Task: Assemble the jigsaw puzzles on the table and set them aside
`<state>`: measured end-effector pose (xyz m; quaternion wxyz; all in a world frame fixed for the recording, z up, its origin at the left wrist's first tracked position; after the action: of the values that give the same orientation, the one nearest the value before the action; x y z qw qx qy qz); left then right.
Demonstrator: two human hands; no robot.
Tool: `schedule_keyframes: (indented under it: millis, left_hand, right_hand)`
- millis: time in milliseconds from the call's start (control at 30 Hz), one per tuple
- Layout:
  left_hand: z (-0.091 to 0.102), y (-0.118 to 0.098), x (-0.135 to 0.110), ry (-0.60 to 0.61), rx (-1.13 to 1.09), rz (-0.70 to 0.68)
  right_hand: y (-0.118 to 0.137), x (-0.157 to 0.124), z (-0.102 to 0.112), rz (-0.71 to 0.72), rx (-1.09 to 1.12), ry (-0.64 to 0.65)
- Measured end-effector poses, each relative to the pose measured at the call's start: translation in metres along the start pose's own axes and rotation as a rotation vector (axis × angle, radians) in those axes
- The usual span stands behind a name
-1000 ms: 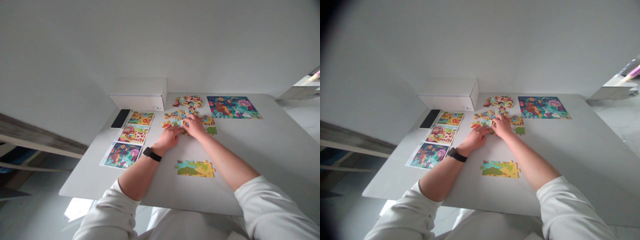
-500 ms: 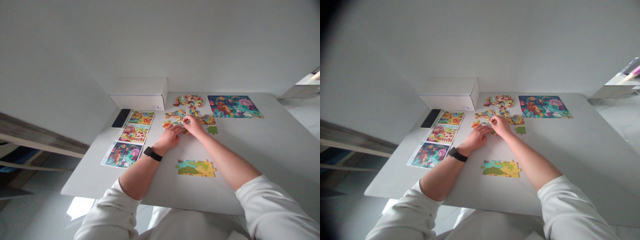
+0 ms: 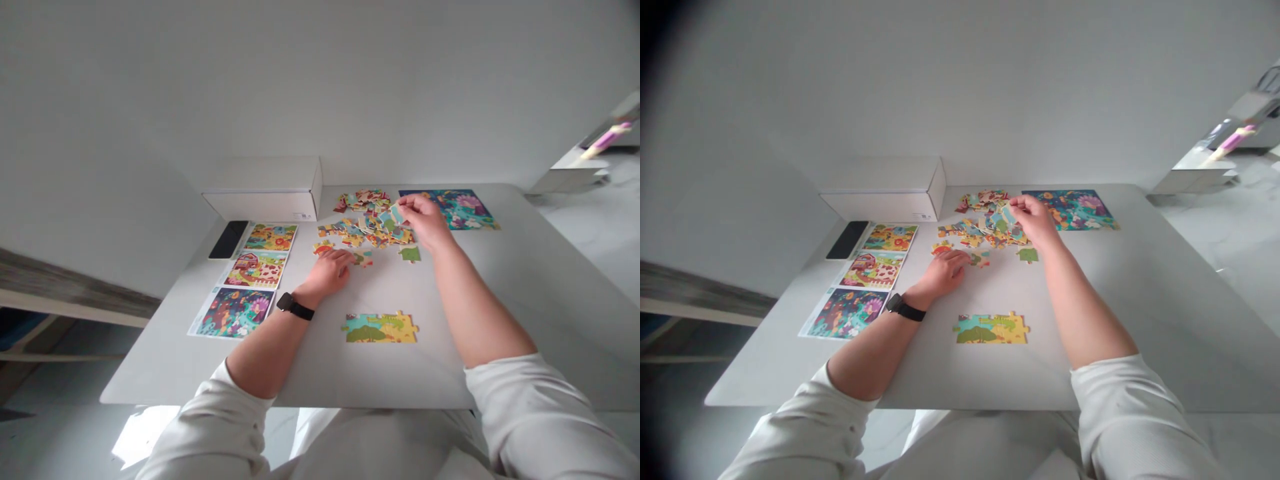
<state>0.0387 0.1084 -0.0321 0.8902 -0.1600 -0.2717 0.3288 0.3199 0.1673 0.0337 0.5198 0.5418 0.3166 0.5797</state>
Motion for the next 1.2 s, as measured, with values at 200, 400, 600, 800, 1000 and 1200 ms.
schedule_keyframes:
  millis: [200,400,600,800,1000,1200]
  left_hand:
    - [-0.001,-0.003,-0.003,0.036,-0.007,-0.055]
    - [-0.002,0.002,-0.007,0.061,0.008,-0.058]
    - [-0.005,0.005,-0.010,0.124,0.048,-0.026]
    - [0.002,0.002,-0.008,0.099,0.106,0.020]
    - [0.012,0.002,-0.010,0.021,0.150,0.067]
    - [0.022,0.003,-0.014,-0.091,0.217,0.191]
  right_hand:
    - [0.009,-0.026,0.029,-0.020,-0.040,0.042]
    - [0.006,-0.037,0.048,-0.080,-0.073,0.081]
    - [0.001,-0.037,0.043,-0.102,-0.077,0.112]
    - [-0.017,-0.040,0.027,-0.163,-0.123,0.215]
    - [-0.035,-0.046,0.003,-0.191,-0.185,0.284]
    - [-0.033,-0.040,0.009,-0.059,-0.417,0.185]
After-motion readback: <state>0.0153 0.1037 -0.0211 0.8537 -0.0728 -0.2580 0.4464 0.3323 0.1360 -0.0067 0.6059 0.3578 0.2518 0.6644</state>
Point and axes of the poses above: each hand's wrist, its own x-axis towards the middle knuckle, its own z-axis out of the back of the hand, y = z × x, the point moved 5 cm from there along x, towards the middle knuckle, and after that the axes turned 6 degrees about -x, right-handed, at the moved point
